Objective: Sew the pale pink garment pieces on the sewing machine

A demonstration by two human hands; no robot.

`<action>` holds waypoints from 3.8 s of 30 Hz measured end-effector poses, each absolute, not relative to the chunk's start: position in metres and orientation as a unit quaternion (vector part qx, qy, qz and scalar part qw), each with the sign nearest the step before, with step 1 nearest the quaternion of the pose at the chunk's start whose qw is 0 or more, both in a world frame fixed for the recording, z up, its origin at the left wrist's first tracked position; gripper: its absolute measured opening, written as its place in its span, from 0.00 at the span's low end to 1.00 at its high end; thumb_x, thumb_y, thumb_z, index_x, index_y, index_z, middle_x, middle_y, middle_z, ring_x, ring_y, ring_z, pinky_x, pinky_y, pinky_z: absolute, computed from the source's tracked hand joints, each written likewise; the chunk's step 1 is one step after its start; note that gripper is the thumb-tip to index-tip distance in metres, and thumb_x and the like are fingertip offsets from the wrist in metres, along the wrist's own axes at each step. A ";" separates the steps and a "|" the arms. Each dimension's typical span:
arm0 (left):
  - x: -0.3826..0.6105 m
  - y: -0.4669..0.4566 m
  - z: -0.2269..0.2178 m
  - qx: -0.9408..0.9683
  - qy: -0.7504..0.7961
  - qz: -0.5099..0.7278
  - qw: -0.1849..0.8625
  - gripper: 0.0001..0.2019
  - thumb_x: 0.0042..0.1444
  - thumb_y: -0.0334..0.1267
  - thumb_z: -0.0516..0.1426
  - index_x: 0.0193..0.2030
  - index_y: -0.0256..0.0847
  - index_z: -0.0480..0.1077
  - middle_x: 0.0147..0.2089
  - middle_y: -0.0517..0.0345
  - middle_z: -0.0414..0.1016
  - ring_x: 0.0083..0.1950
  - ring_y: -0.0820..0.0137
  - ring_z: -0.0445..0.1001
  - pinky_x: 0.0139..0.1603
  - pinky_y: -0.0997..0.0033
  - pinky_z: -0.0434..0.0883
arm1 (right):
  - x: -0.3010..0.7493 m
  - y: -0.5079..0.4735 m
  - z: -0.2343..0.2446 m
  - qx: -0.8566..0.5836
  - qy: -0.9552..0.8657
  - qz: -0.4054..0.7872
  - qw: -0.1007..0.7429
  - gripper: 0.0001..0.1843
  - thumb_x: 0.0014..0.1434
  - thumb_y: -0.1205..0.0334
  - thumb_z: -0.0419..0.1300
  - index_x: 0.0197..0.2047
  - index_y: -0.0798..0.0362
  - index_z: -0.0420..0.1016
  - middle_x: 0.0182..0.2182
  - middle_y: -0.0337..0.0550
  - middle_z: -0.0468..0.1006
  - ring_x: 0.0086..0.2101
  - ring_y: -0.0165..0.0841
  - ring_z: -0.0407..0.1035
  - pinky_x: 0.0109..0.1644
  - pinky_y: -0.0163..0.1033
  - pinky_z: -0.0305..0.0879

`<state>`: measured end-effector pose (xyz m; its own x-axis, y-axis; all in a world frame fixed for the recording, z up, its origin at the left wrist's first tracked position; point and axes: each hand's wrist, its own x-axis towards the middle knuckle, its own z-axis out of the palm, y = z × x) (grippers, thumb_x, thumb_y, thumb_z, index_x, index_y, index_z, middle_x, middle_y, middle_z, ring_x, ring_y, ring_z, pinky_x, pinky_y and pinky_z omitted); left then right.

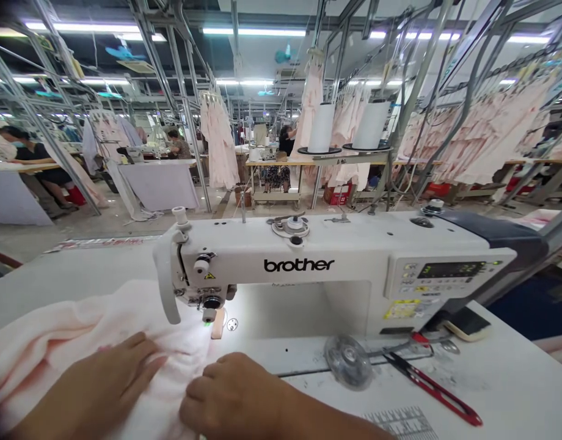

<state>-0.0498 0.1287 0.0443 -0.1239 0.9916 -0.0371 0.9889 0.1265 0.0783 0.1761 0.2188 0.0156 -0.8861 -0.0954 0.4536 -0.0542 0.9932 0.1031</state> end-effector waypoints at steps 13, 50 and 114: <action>-0.026 0.145 0.017 0.806 0.547 0.224 0.029 0.22 0.43 0.23 0.48 0.43 0.42 0.73 0.43 0.55 0.80 0.45 0.64 0.77 0.47 0.67 0.74 | 0.175 0.225 0.012 -0.100 -0.932 0.160 0.309 0.05 0.65 0.62 0.56 0.38 0.51 0.71 0.32 0.35 0.79 0.30 0.28 0.70 0.33 0.35 0.59; -0.042 0.142 0.019 0.797 0.566 0.190 0.086 0.16 0.52 0.26 0.53 0.46 0.46 0.70 0.41 0.59 0.77 0.42 0.65 0.77 0.42 0.69 0.74 | 0.172 0.226 0.016 0.133 -0.960 -0.098 0.226 0.08 0.67 0.67 0.55 0.38 0.56 0.74 0.37 0.46 0.78 0.40 0.33 0.70 0.45 0.37 0.65; -0.045 0.162 0.016 0.790 0.514 0.287 0.172 0.14 0.48 0.27 0.50 0.37 0.44 0.73 0.43 0.57 0.78 0.49 0.63 0.73 0.62 0.63 0.63 | 0.181 0.251 0.028 -0.085 -0.985 0.041 0.146 0.09 0.67 0.62 0.54 0.37 0.52 0.73 0.32 0.38 0.72 0.36 0.33 0.60 0.56 0.40 0.51</action>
